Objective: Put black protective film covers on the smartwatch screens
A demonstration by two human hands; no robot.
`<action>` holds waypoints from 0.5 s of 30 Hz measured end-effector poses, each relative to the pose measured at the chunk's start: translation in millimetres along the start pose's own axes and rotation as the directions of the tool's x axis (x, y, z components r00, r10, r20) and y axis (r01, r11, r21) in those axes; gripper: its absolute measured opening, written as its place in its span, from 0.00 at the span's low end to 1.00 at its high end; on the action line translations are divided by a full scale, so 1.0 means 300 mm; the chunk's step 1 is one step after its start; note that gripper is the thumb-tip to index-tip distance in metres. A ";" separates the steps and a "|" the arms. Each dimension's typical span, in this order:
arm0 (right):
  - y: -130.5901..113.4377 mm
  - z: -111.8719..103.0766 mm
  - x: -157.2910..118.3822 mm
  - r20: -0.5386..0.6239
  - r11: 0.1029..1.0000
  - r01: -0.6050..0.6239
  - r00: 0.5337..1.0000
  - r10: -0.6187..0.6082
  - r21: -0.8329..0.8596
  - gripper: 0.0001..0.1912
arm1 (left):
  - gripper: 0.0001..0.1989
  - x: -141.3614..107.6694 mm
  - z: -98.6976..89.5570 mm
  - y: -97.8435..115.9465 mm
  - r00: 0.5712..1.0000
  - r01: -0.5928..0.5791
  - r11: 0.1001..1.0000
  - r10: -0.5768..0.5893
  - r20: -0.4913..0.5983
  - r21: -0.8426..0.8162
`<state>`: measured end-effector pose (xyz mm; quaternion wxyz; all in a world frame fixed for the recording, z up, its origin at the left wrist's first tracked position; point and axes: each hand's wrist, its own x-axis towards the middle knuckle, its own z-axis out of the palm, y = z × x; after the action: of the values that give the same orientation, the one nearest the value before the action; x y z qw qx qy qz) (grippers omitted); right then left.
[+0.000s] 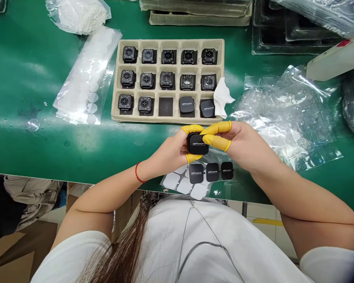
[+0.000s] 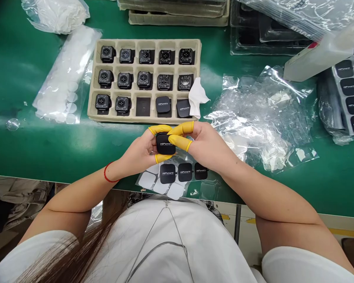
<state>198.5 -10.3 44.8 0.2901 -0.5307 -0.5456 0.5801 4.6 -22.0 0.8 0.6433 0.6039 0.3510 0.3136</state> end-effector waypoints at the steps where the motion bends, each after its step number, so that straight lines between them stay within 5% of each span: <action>1: 0.000 0.000 -0.001 -0.001 1.000 -0.001 1.000 0.001 -0.009 0.09 | 0.26 0.000 0.000 -0.001 1.000 0.003 1.000 -0.003 -0.002 0.004; 15: 0.008 0.008 -0.003 -0.011 0.989 0.066 0.998 -0.068 -0.131 0.08 | 0.26 -0.001 0.001 -0.004 1.000 0.006 0.999 -0.004 -0.026 0.045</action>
<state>197.1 -12.5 42.5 0.2782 -0.5344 -0.5977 0.5289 4.7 -22.5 -0.3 0.6256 0.6131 0.3680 0.3119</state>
